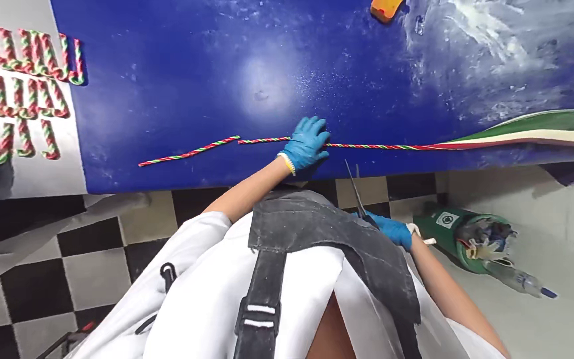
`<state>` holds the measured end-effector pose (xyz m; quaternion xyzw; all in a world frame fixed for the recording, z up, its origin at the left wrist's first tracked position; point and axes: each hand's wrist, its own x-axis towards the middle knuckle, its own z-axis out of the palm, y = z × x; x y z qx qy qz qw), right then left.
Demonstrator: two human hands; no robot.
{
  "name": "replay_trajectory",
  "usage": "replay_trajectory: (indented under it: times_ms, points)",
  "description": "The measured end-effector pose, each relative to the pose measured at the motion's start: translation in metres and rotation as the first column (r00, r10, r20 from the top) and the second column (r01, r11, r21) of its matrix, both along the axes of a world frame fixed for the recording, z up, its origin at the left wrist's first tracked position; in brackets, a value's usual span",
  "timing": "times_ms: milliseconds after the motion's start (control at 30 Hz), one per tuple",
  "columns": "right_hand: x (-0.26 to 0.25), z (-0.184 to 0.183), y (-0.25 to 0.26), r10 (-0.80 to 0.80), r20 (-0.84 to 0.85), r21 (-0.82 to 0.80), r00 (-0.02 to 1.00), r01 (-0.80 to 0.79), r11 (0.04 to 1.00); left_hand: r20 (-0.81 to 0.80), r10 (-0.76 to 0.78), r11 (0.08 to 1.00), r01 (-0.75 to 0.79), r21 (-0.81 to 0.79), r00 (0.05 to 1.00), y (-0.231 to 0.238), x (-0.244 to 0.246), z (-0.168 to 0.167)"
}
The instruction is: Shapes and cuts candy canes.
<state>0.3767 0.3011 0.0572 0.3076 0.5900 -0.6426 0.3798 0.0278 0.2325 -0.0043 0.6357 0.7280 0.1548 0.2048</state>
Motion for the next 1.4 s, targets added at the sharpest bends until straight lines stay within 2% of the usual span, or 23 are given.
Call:
replay_trajectory:
  times_ms: [67, 133, 200, 267, 333, 400, 433, 500, 533, 600, 667, 733, 767, 800, 867, 933, 1000, 1100, 1233, 1333, 1400]
  points:
    - [0.012, -0.001, 0.012, -0.102, -0.009, -0.052, 0.995, 0.101, 0.993, -0.01, -0.021, 0.999, 0.022, 0.043, 1.0, 0.022, 0.02, -0.006]
    - [0.009, -0.019, 0.022, -0.177, -0.061, -0.129, 0.982, 0.168, 0.977, -0.027, -0.051, 0.998, 0.052, 0.023, 0.998, 0.029, 0.025, -0.001]
    - [-0.014, -0.038, 0.026, -0.243, -0.1, -0.185, 0.965, 0.222, 0.957, 0.017, -0.063, 0.998, 0.063, -0.012, 0.998, 0.026, 0.023, 0.006]
    - [-0.044, -0.051, 0.02, -0.332, -0.12, -0.172, 0.936, 0.31, 0.935, 0.051, -0.056, 0.998, 0.057, -0.024, 0.997, 0.021, 0.021, 0.006]
    - [-0.069, -0.048, 0.01, -0.39, -0.116, -0.046, 0.913, 0.387, 0.921, 0.066, -0.036, 0.999, 0.037, -0.014, 0.997, 0.014, 0.02, 0.002]
    - [-0.077, -0.038, 0.007, -0.387, -0.083, 0.102, 0.918, 0.394, 0.913, 0.075, 0.0, 1.0, 0.0, 0.002, 0.997, -0.001, 0.01, -0.001]
    - [-0.079, -0.032, 0.011, -0.344, -0.062, 0.203, 0.937, 0.35, 0.915, 0.076, 0.038, 0.999, -0.038, 0.003, 0.996, -0.014, 0.0, 0.001]
    - [-0.086, -0.014, 0.027, -0.137, 0.054, 0.477, 0.989, 0.095, 0.874, 0.06, 0.172, 0.985, -0.173, 0.011, 0.983, -0.05, -0.029, 0.009]
    - [-0.094, -0.005, 0.039, -0.022, 0.153, 0.585, 0.988, -0.073, 0.808, 0.034, 0.258, 0.966, -0.258, 0.019, 0.966, -0.074, -0.047, 0.012]
    - [-0.123, 0.017, 0.058, 0.135, 0.349, 0.691, 0.927, -0.352, 0.632, -0.034, 0.419, 0.908, -0.42, -0.004, 0.907, -0.129, -0.086, 0.019]
    - [-0.161, 0.033, 0.067, 0.172, 0.46, 0.754, 0.871, -0.485, 0.442, -0.11, 0.536, 0.839, -0.543, -0.046, 0.837, -0.186, -0.119, 0.02]
    - [-0.191, 0.033, 0.065, 0.215, 0.383, 0.875, 0.899, -0.427, 0.228, -0.162, 0.594, 0.787, -0.611, -0.088, 0.788, -0.229, -0.145, 0.017]
    - [-0.2, 0.025, 0.064, 0.29, 0.26, 0.937, 0.921, -0.314, 0.155, -0.168, 0.607, 0.772, -0.626, -0.108, 0.777, -0.243, -0.155, 0.015]
    - [-0.204, 0.011, 0.062, 0.377, 0.119, 0.975, 0.918, -0.18, 0.128, -0.172, 0.608, 0.767, -0.63, -0.125, 0.775, -0.252, -0.163, 0.013]
    - [-0.206, -0.031, 0.052, 0.511, -0.085, 0.986, 0.855, -0.001, 0.165, -0.173, 0.594, 0.778, -0.616, -0.125, 0.785, -0.255, -0.173, 0.008]
    - [-0.209, -0.07, 0.037, 0.561, -0.142, 0.982, 0.816, 0.044, 0.185, -0.131, 0.575, 0.803, -0.588, -0.094, 0.807, -0.245, -0.178, 0.003]
    - [-0.222, -0.093, 0.021, 0.567, -0.167, 0.983, 0.807, 0.094, 0.155, -0.067, 0.543, 0.83, -0.547, -0.109, 0.837, -0.233, -0.182, 0.005]
    - [-0.266, -0.094, -0.01, 0.596, -0.177, 0.983, 0.784, 0.105, 0.154, -0.033, 0.56, 0.811, -0.556, -0.184, 0.828, -0.244, -0.193, 0.02]
    - [-0.336, -0.096, -0.057, 0.651, -0.185, 0.982, 0.736, 0.107, 0.158, -0.118, 0.638, 0.717, -0.643, -0.269, 0.761, -0.318, -0.217, 0.028]
    - [-0.38, -0.091, -0.086, 0.675, -0.183, 0.98, 0.715, 0.075, 0.186, -0.133, 0.685, 0.687, -0.696, -0.208, 0.716, -0.366, -0.238, 0.017]
    - [-0.402, -0.09, -0.104, 0.701, -0.185, 0.978, 0.689, 0.063, 0.197, -0.144, 0.724, 0.659, -0.738, -0.146, 0.675, -0.371, -0.256, 0.008]
